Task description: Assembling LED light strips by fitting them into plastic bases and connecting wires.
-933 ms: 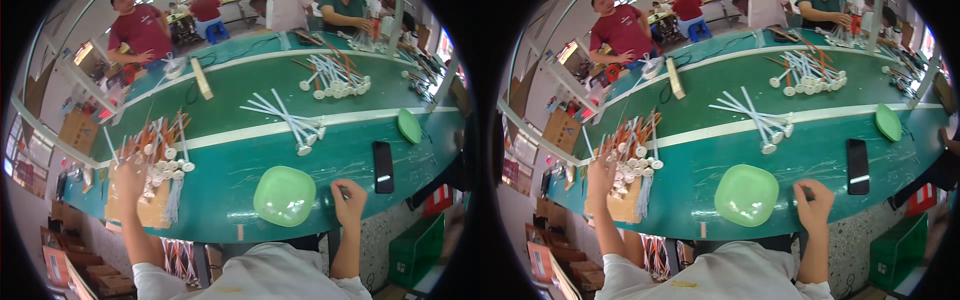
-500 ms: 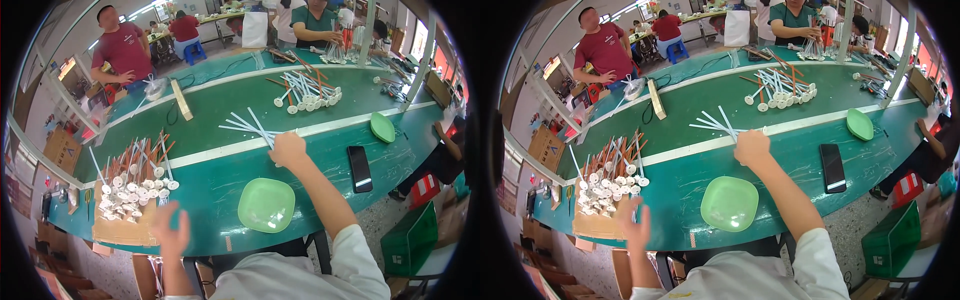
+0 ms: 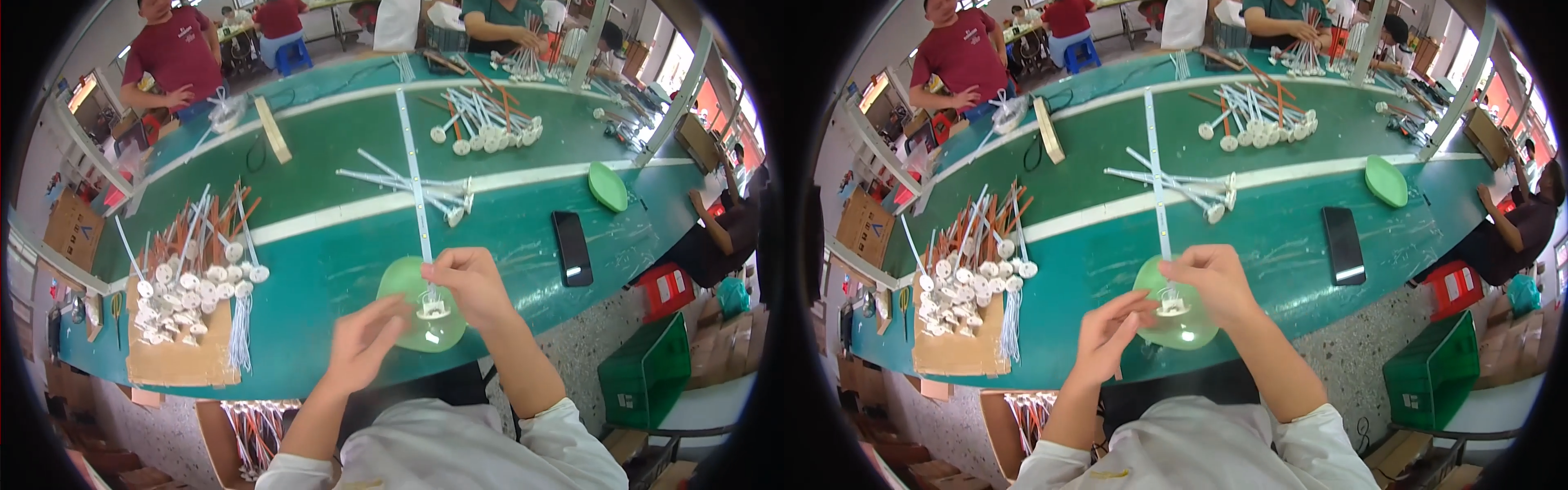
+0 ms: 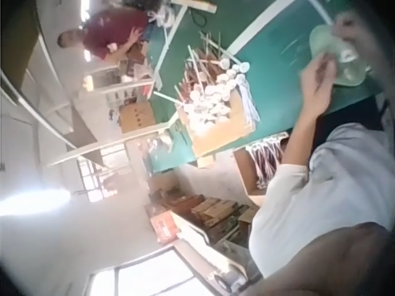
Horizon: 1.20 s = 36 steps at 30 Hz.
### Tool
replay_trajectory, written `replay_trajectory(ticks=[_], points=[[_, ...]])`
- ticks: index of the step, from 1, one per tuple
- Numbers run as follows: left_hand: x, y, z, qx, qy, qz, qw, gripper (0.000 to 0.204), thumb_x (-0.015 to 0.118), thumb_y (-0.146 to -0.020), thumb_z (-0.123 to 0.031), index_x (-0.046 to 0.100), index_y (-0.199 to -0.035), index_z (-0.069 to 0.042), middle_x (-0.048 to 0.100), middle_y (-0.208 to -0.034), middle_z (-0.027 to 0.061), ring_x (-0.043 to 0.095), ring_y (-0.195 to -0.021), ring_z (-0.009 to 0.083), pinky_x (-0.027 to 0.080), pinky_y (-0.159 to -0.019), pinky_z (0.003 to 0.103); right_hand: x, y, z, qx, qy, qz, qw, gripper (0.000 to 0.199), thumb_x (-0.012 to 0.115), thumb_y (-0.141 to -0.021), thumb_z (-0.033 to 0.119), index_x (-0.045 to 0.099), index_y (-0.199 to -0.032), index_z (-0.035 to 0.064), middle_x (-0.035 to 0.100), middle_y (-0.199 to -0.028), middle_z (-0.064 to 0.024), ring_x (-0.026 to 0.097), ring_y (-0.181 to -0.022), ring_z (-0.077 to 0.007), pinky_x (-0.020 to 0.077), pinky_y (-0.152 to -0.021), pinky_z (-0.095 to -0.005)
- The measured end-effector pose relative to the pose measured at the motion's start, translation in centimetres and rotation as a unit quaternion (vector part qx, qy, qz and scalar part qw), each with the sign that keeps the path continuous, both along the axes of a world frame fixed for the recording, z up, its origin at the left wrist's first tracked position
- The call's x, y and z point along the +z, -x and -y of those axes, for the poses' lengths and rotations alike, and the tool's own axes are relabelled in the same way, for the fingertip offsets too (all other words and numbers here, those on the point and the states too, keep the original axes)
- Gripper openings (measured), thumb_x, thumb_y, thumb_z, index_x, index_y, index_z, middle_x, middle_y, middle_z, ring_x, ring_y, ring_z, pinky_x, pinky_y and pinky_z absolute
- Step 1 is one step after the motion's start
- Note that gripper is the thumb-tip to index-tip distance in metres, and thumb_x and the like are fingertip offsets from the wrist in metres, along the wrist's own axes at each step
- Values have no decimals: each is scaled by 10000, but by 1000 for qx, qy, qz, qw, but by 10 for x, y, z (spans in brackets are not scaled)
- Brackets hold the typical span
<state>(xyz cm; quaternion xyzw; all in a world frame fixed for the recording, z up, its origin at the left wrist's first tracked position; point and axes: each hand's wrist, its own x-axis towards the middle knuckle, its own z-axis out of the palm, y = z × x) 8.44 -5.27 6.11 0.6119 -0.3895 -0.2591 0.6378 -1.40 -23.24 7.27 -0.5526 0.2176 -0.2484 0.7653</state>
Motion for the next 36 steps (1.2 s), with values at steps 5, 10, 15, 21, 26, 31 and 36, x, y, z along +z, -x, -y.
replay_trajectory(ticks=[5,10,15,21,26,31,36], points=[[-11,27,2,-217,71,-252,940,374,536,-1016,-160,549,-1275,109,642,-1194,200,656,-1070,265,555,-912,394,11,31,-33,63,-56,-50,995,150,764,-843,113,714,-755,2,690,-742,-87,617,-650,-110,464,-567,-253],[-20,43,-10,-155,109,-381,905,368,567,-1000,-162,564,-1266,92,652,-1169,192,657,-1049,263,560,-901,393,-1,55,-56,-148,376,66,912,195,759,-775,34,708,-956,-19,705,-862,-109,664,-717,-181,517,-612,-289],[-20,57,-16,-147,111,-368,911,321,591,-980,-129,604,-1225,77,657,-1165,188,671,-1031,256,576,-888,406,-8,72,-65,-138,581,172,783,307,808,-626,1,721,-919,25,713,-859,-86,679,-687,-228,547,-611,-305],[-23,67,-22,-123,92,-356,922,267,578,-985,-107,635,-1182,63,687,-1085,170,703,-941,251,599,-836,384,-12,82,-77,-168,583,138,783,290,747,-631,-45,720,-908,32,710,-811,-85,663,-640,-211,533,-572,-296],[-27,62,-25,-113,105,-380,912,266,587,-982,-117,639,-1164,70,698,-1055,172,709,-925,249,607,-816,380,-18,82,-69,-113,546,147,817,271,769,-654,-24,726,-919,13,719,-829,-104,676,-660,-227,537,-584,-300],[-36,67,-17,-115,92,-365,919,337,692,-917,-157,620,-1141,84,682,-1086,183,695,-928,252,604,-797,365,-15,93,-64,-111,511,141,840,226,796,-696,43,727,-912,36,724,-858,-106,694,-725,-262,555,-650,-337],[-48,59,-25,-11,129,-271,954,316,640,-960,-189,604,-1115,85,665,-981,115,654,-865,166,548,-764,305,-24,68,-74,-238,535,202,785,235,724,-595,-30,681,-821,21,684,-786,-75,603,-573,-222,504,-501,-309]])
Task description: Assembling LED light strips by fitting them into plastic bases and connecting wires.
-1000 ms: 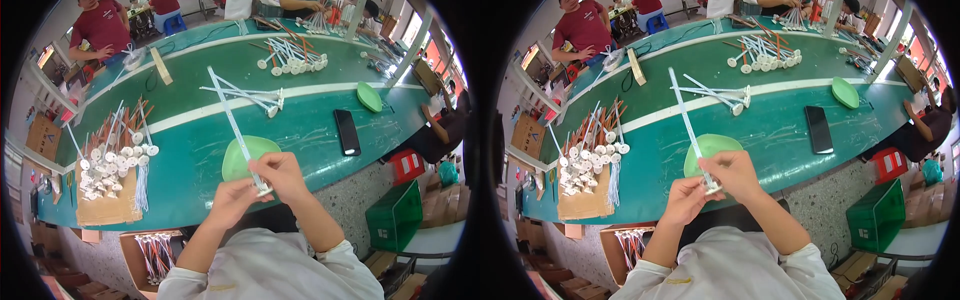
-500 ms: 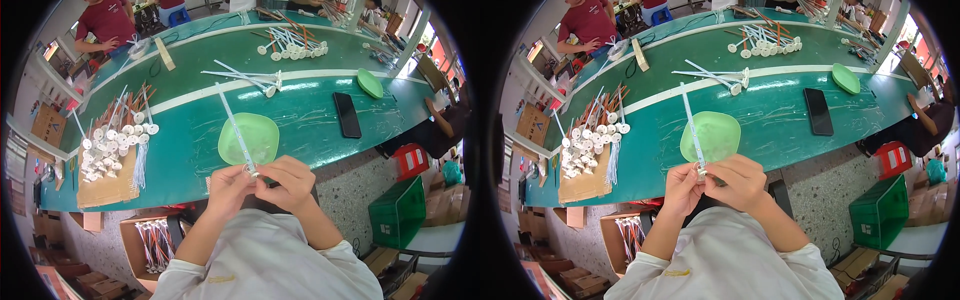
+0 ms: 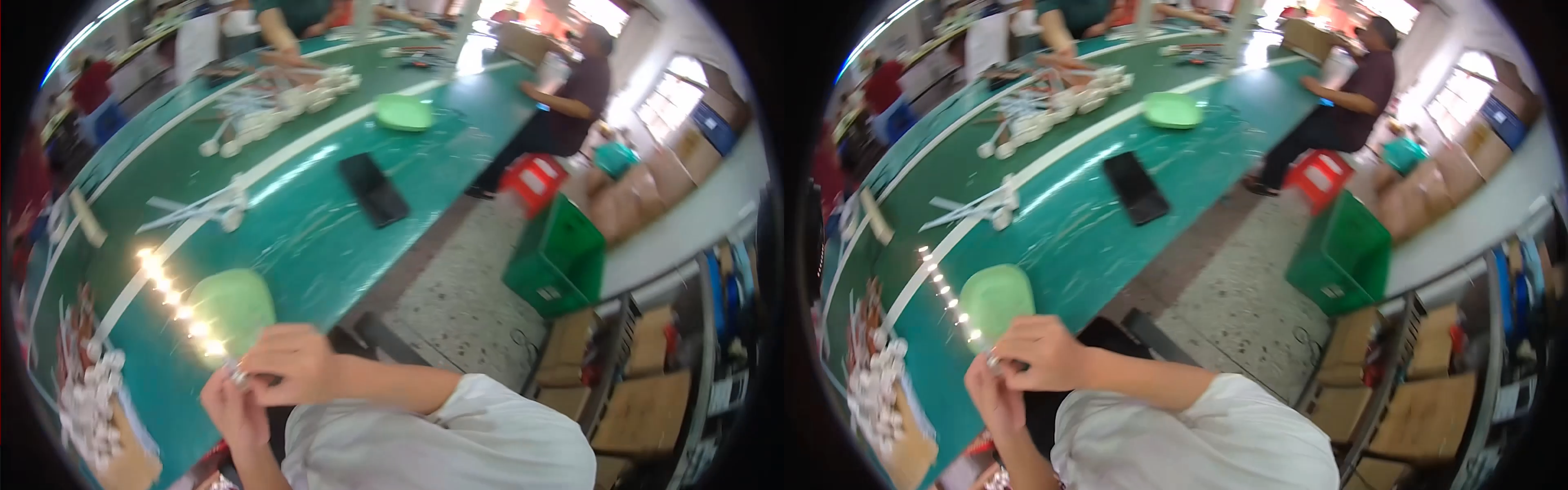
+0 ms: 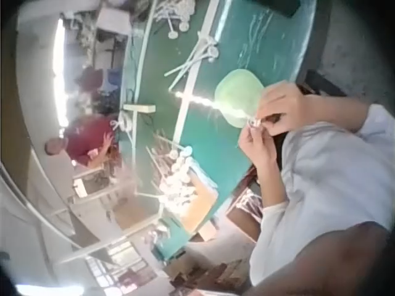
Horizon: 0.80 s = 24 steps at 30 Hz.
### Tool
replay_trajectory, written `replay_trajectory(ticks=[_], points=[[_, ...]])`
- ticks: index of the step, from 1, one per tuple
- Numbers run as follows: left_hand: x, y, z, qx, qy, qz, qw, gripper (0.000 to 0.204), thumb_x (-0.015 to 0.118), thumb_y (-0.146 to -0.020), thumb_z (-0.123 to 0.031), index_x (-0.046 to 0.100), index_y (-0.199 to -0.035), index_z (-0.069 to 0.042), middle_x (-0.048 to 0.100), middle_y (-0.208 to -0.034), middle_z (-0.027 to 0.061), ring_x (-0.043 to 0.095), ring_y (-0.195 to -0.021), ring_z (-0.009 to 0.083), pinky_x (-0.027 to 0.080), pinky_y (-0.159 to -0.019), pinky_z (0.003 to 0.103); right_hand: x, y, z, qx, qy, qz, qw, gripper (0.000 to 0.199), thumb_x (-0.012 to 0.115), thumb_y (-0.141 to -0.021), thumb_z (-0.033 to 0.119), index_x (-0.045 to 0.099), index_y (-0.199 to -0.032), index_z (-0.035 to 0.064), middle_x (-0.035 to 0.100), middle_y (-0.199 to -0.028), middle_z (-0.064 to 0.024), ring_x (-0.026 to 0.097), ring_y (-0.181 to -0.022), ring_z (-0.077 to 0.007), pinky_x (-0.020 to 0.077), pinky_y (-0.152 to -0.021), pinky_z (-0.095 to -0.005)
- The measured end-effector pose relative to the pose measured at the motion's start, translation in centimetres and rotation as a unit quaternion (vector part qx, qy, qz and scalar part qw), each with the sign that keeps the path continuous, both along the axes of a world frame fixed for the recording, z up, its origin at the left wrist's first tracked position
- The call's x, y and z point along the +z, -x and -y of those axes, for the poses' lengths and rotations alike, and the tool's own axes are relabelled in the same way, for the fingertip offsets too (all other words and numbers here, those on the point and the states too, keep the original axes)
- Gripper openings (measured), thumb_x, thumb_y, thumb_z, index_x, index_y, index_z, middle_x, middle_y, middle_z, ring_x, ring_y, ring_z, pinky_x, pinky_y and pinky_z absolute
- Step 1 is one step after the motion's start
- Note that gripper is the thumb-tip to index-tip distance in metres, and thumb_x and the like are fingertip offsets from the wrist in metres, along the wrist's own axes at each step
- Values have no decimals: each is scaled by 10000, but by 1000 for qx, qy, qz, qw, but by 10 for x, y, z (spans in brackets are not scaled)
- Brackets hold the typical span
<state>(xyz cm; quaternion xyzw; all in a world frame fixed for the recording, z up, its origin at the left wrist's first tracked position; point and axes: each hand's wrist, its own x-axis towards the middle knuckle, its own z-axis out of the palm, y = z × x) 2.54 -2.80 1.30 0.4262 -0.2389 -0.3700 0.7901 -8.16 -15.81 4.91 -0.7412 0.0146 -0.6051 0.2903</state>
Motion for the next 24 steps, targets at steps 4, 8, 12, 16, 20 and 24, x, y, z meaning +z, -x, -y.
replay_trajectory(ticks=[4,8,12,16,20,24], points=[[4,-10,9,-103,23,14,994,384,521,-1032,-283,531,-1182,70,642,-1071,133,662,-945,198,571,-873,342,0,5,4,-2,-17,-2,1000,207,721,-647,-45,669,-844,-4,684,-834,-82,608,-622,-243,506,-531,-324],[6,-19,13,-141,39,-48,988,386,551,-1018,-273,531,-1193,71,650,-1021,118,664,-884,149,597,-792,270,0,9,17,100,-38,-49,993,158,740,-743,3,698,-895,5,693,-843,-94,625,-669,-255,519,-598,-340],[1,-17,11,-63,40,-39,996,387,577,-1002,-226,548,-1186,113,662,-966,158,692,-797,173,626,-720,281,3,6,7,103,-72,-97,987,76,718,-753,42,693,-823,23,700,-827,-79,627,-709,-273,517,-633,-362],[13,-27,14,-71,40,-32,996,374,587,-997,-217,560,-1163,117,664,-976,169,694,-790,180,623,-716,281,13,-2,9,85,-56,-87,991,70,708,-757,35,695,-825,28,695,-815,-82,623,-705,-274,510,-624,-362],[19,-42,10,-152,74,13,985,400,604,-984,-195,505,-1234,101,654,-1006,166,665,-828,182,591,-758,281,20,-12,20,167,-53,-94,980,99,719,-754,60,702,-847,29,697,-820,-81,637,-724,-274,515,-634,-364],[-1,-64,-4,-109,60,61,990,441,655,-942,-159,489,-1250,109,646,-1060,217,671,-841,239,575,-772,310,25,-18,33,230,-46,-178,956,203,724,-790,75,706,-973,-12,704,-894,-133,668,-770,-281,541,-651,-359]])
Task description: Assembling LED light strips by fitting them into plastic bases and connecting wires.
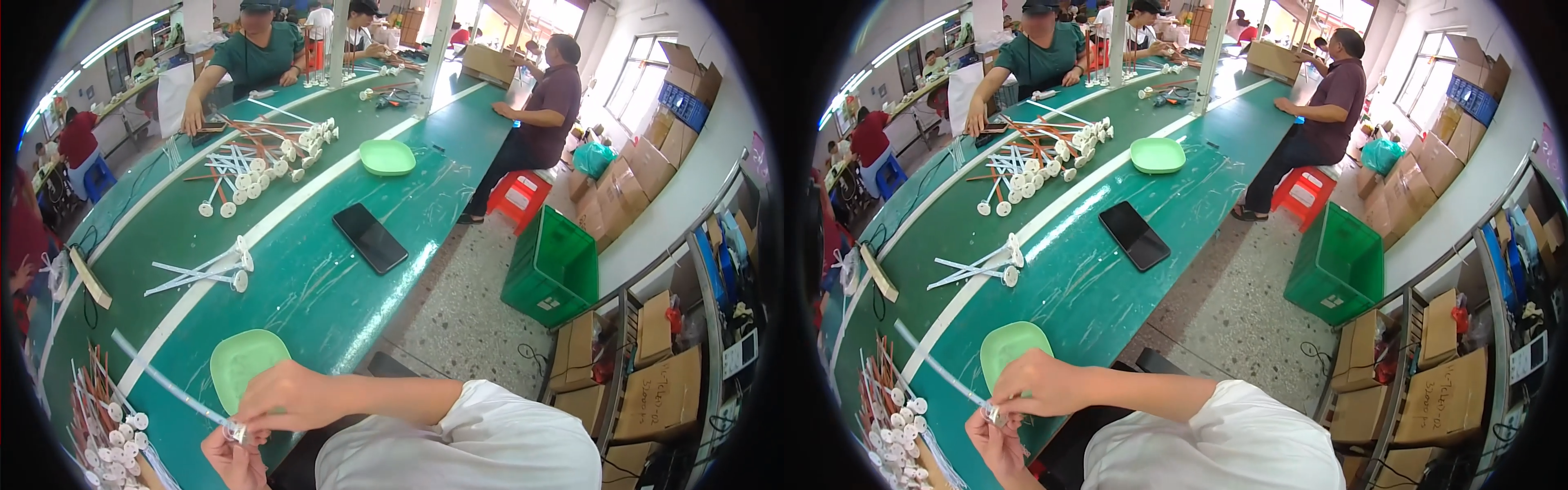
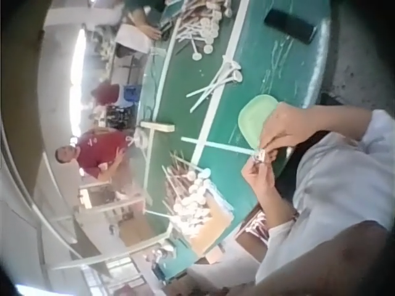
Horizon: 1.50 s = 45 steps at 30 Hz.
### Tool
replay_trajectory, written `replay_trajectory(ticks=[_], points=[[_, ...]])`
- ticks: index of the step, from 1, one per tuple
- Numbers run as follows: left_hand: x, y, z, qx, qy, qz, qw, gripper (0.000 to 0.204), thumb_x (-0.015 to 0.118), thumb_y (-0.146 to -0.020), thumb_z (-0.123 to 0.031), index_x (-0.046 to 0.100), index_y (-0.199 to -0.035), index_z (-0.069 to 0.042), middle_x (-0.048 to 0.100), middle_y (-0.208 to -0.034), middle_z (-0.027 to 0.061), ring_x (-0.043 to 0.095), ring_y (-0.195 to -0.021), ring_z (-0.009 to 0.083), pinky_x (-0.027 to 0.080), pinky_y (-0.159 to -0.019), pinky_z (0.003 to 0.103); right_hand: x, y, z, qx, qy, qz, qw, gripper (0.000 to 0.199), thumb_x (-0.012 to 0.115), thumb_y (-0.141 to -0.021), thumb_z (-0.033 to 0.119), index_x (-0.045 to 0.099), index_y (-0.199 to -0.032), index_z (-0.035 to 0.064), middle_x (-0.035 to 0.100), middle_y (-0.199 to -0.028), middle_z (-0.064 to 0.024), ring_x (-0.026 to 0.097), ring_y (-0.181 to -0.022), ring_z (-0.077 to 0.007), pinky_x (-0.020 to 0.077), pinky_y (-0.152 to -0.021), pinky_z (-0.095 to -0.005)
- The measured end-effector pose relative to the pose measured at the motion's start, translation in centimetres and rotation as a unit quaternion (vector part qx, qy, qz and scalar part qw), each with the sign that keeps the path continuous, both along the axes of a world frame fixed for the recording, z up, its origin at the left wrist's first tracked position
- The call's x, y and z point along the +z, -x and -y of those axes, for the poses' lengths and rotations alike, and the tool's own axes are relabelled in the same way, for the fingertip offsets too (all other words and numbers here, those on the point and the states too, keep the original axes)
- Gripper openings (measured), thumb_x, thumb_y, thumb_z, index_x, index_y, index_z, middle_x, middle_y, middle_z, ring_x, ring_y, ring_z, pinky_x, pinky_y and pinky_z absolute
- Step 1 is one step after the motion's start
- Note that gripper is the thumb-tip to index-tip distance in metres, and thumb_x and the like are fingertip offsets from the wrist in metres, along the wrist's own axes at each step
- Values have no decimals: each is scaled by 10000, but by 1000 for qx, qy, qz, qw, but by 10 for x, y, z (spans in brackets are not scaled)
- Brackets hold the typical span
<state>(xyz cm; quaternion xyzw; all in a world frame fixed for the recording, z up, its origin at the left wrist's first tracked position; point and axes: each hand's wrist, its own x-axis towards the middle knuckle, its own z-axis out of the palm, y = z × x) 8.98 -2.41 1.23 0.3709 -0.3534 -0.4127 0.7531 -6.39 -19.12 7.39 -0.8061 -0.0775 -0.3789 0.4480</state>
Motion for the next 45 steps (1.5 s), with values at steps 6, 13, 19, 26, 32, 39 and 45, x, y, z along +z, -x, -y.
replay_trajectory(ticks=[6,13,19,26,32,39,45], points=[[24,7,-8,113,-52,72,990,403,700,-870,-93,563,-1190,109,669,-1026,213,671,-816,230,551,-772,313,-17,-38,50,-42,212,-366,905,277,762,-687,125,722,-943,26,670,-996,-224,676,-869,-335,553,-688,-435],[24,19,-7,97,-102,97,985,325,615,-848,28,595,-1149,147,691,-988,194,679,-847,220,534,-825,324,-25,-48,56,1,194,-450,872,122,739,-588,82,731,-710,82,703,-754,-135,688,-758,-314,540,-630,-420],[9,13,-7,92,-77,97,988,364,651,-854,-16,588,-1176,141,689,-1010,198,683,-863,232,535,-841,328,-21,-35,48,-1,224,-416,881,69,715,-580,51,706,-648,60,678,-670,-132,682,-710,-327,539,-629,-414],[1,13,-12,120,-68,100,985,472,717,-854,-110,526,-1231,99,653,-1096,229,675,-843,242,563,-747,315,-17,-28,55,11,192,-406,893,163,683,-630,19,741,-780,37,693,-751,-185,688,-720,-355,548,-646,-406],[10,18,-9,138,-40,75,987,459,706,-865,-97,528,-1233,112,657,-1087,215,673,-852,236,555,-750,307,-17,-22,46,-40,98,-313,944,130,627,-756,38,728,-836,20,684,-795,-188,677,-740,-354,535,-679,-404],[7,13,-6,153,-56,119,979,475,699,-855,-87,522,-1246,115,648,-1131,249,652,-859,217,520,-771,306,-18,-14,43,-91,24,-296,951,166,643,-789,25,706,-941,1,678,-800,-174,668,-766,-351,528,-719,-413],[8,14,-6,155,-70,106,980,469,693,-842,-66,525,-1243,110,650,-1137,254,644,-836,205,516,-770,303,-26,-11,45,-73,90,-278,954,201,642,-803,32,690,-996,6,678,-797,-184,671,-777,-357,527,-718,-427]])
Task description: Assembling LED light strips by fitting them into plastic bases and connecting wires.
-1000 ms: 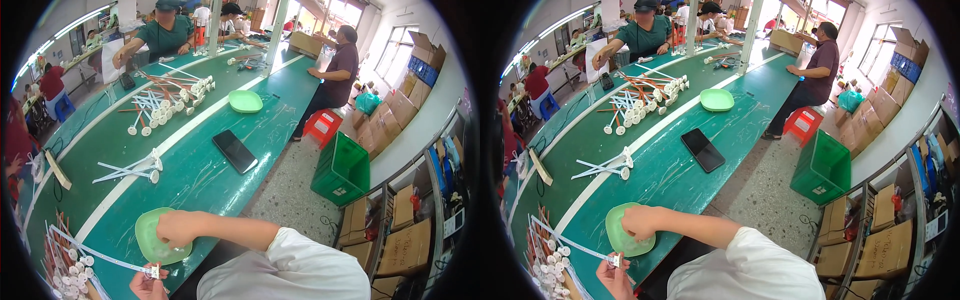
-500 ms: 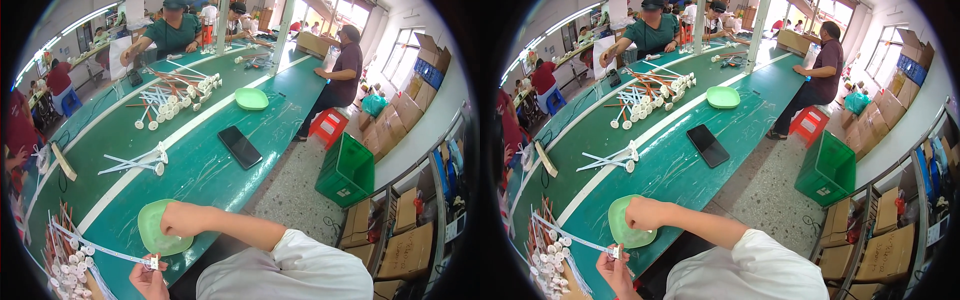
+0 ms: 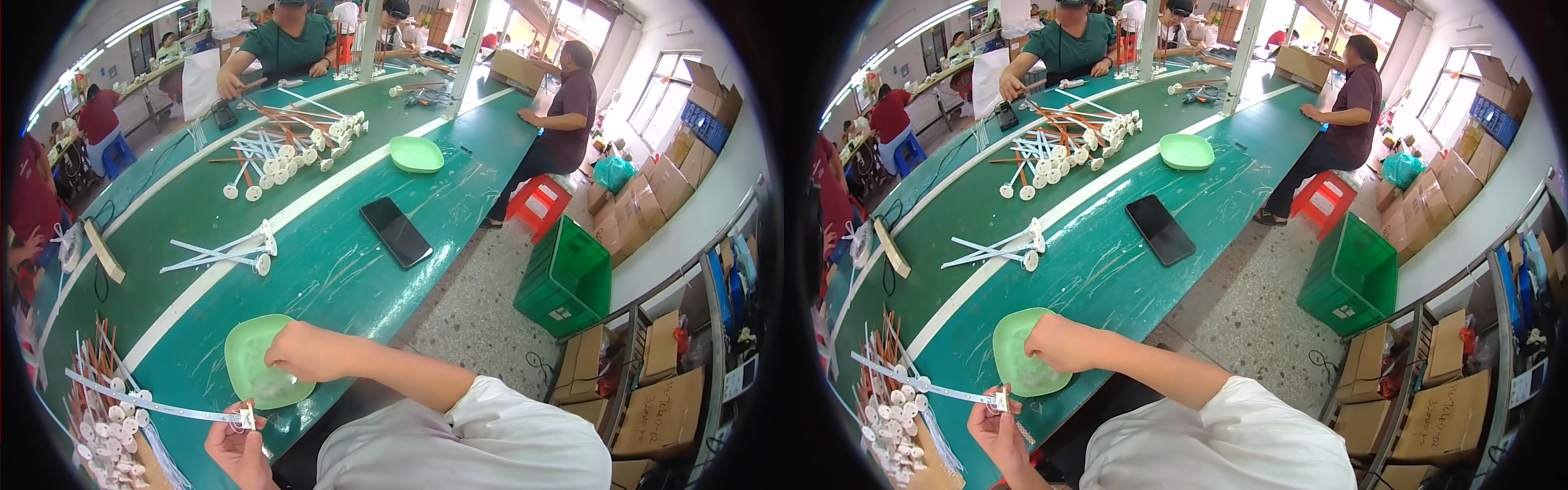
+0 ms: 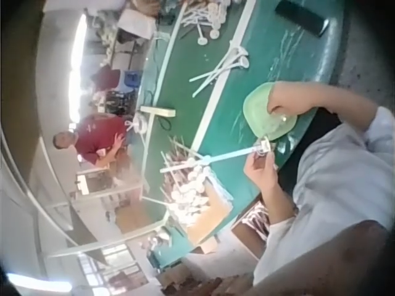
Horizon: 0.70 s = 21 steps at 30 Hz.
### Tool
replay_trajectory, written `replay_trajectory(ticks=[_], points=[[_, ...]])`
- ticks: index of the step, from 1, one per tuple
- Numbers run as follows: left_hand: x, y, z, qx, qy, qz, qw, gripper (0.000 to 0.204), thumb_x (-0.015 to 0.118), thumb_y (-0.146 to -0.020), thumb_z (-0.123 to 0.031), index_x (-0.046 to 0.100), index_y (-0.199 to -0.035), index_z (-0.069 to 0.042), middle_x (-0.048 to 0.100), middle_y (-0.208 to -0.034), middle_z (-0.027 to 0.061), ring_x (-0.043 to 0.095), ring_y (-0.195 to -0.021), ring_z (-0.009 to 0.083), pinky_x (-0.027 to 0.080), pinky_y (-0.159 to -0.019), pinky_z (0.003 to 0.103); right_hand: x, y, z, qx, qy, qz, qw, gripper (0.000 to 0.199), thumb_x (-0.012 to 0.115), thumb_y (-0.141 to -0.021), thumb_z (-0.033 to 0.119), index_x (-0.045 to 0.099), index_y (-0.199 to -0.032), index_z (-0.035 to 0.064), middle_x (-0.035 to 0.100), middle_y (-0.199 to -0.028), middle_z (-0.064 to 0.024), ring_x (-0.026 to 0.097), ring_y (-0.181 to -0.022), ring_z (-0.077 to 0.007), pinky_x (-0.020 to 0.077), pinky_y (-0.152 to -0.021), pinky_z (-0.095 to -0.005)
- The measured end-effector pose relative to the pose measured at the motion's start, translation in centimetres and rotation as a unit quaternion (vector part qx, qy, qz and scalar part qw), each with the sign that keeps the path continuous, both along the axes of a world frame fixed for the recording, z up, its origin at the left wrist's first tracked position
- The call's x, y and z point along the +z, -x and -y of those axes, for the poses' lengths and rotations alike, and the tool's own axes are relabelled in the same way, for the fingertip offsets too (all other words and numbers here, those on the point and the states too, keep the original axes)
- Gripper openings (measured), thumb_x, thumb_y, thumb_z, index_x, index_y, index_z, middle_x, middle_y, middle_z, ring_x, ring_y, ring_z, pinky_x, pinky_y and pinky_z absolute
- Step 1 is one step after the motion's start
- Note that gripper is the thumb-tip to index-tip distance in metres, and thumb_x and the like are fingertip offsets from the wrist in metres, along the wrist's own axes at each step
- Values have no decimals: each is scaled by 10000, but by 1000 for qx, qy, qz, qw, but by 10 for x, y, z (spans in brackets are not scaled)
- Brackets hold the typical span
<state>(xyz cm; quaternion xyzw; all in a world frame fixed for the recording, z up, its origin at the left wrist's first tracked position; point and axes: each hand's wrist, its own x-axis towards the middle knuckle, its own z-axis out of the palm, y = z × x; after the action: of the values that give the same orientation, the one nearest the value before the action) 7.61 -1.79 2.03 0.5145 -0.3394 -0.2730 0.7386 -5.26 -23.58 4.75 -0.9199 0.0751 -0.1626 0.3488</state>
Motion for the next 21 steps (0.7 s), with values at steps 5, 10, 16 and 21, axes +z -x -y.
replay_trajectory(ticks=[5,10,16,21], points=[[11,1,1,-8,-18,7,1000,451,709,-828,-63,546,-1213,105,652,-1127,237,646,-838,201,520,-776,303,15,2,-10,-24,-14,-42,999,121,624,-857,72,681,-949,18,675,-793,-183,664,-746,-373,527,-693,-448],[9,6,2,-6,9,8,1000,453,723,-817,-64,556,-1205,98,655,-1120,205,649,-843,216,529,-795,329,16,3,-16,-62,18,-58,996,109,628,-886,132,664,-931,39,661,-769,-163,654,-700,-370,532,-681,-441],[13,12,3,-10,48,-17,999,484,747,-847,-125,550,-1237,84,632,-1171,174,642,-1097,309,518,-948,426,1,1,-22,-116,64,221,966,129,720,-823,81,679,-936,35,648,-750,-94,661,-708,-266,546,-671,-350],[35,29,28,6,132,-148,980,507,735,-867,-144,530,-1276,75,624,-1215,208,609,-1166,323,494,-992,451,27,18,-64,-96,-419,114,896,107,690,-892,46,680,-989,1,702,-864,-73,679,-764,-128,514,-600,-240]])
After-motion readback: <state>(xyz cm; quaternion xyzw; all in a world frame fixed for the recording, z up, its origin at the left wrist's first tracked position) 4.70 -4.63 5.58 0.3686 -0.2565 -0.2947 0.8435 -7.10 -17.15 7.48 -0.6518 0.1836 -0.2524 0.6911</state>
